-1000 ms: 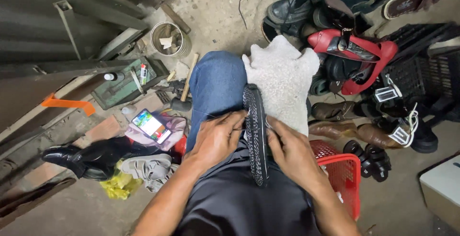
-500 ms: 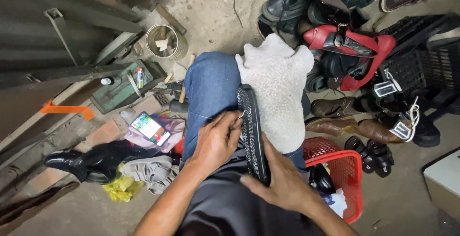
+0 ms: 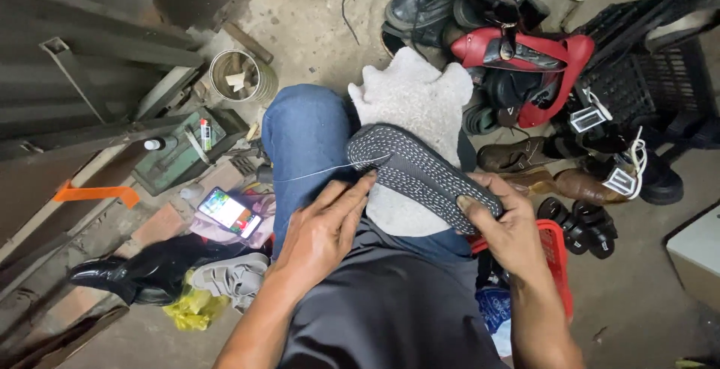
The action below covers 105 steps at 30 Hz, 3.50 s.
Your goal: A person is hand-stitching a rubber sole onto a shoe using a hook tool and thread in a repair shop.
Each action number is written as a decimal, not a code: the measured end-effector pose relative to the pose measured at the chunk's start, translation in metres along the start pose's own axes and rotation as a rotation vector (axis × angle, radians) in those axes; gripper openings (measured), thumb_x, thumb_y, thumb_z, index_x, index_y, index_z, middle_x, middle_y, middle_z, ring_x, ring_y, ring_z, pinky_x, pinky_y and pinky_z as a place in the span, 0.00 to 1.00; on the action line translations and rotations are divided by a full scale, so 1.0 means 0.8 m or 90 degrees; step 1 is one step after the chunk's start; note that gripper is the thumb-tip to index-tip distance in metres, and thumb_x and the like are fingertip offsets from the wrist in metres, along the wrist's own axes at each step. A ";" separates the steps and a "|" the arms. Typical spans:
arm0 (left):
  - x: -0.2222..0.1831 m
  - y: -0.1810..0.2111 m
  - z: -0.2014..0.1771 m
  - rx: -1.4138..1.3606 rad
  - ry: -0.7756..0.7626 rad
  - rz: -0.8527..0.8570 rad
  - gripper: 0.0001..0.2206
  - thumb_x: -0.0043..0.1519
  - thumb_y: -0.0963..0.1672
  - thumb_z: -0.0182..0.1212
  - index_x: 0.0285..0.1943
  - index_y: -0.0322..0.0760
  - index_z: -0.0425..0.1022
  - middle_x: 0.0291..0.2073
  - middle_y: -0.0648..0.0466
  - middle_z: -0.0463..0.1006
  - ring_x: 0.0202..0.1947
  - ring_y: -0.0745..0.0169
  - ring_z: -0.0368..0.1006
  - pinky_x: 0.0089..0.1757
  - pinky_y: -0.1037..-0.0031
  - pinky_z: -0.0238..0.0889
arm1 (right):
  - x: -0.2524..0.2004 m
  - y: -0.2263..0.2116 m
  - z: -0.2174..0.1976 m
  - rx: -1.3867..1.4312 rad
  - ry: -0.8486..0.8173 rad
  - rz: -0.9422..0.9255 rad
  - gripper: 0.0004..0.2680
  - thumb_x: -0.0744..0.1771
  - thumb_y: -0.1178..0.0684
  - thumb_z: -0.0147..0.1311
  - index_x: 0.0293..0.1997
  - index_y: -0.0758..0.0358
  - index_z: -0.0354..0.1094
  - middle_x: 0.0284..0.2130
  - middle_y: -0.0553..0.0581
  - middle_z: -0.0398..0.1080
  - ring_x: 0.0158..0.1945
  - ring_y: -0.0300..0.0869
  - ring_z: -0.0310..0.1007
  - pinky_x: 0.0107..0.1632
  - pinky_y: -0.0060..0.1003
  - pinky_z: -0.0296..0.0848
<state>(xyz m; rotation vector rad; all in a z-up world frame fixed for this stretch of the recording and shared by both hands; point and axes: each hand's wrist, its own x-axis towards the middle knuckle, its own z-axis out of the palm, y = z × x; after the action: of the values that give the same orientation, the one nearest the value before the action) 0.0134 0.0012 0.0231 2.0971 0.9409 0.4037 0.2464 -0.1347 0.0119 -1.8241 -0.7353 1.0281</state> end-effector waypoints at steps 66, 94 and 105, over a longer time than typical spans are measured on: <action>0.017 -0.060 -0.016 0.070 -0.016 0.139 0.10 0.71 0.44 0.52 0.38 0.42 0.76 0.20 0.52 0.68 0.27 0.47 0.72 0.33 0.64 0.69 | 0.024 -0.025 0.087 -0.325 -0.099 -0.447 0.02 0.68 0.56 0.56 0.41 0.60 0.74 0.62 0.61 0.69 0.67 0.63 0.62 0.63 0.59 0.63; -0.044 -0.105 -0.044 0.298 0.007 -0.173 0.27 0.55 0.63 0.66 0.27 0.39 0.76 0.16 0.46 0.77 0.24 0.42 0.77 0.30 0.58 0.67 | 0.028 -0.031 0.079 -0.277 -0.150 -0.196 0.17 0.66 0.55 0.58 0.63 0.63 0.67 0.37 0.63 0.81 0.27 0.52 0.81 0.29 0.47 0.76; -0.029 -0.091 0.006 -0.100 0.051 -0.266 0.12 0.62 0.48 0.67 0.26 0.44 0.78 0.12 0.54 0.74 0.19 0.53 0.76 0.26 0.67 0.66 | 0.014 -0.043 0.053 0.198 -0.219 -0.261 0.09 0.67 0.56 0.54 0.26 0.68 0.76 0.50 0.71 0.74 0.34 0.47 0.76 0.40 0.45 0.77</action>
<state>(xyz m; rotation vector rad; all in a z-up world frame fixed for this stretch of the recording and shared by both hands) -0.0354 0.0117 -0.0350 1.6982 1.3150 0.3325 0.2126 -0.0938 0.0280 -1.1808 -1.0394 1.1161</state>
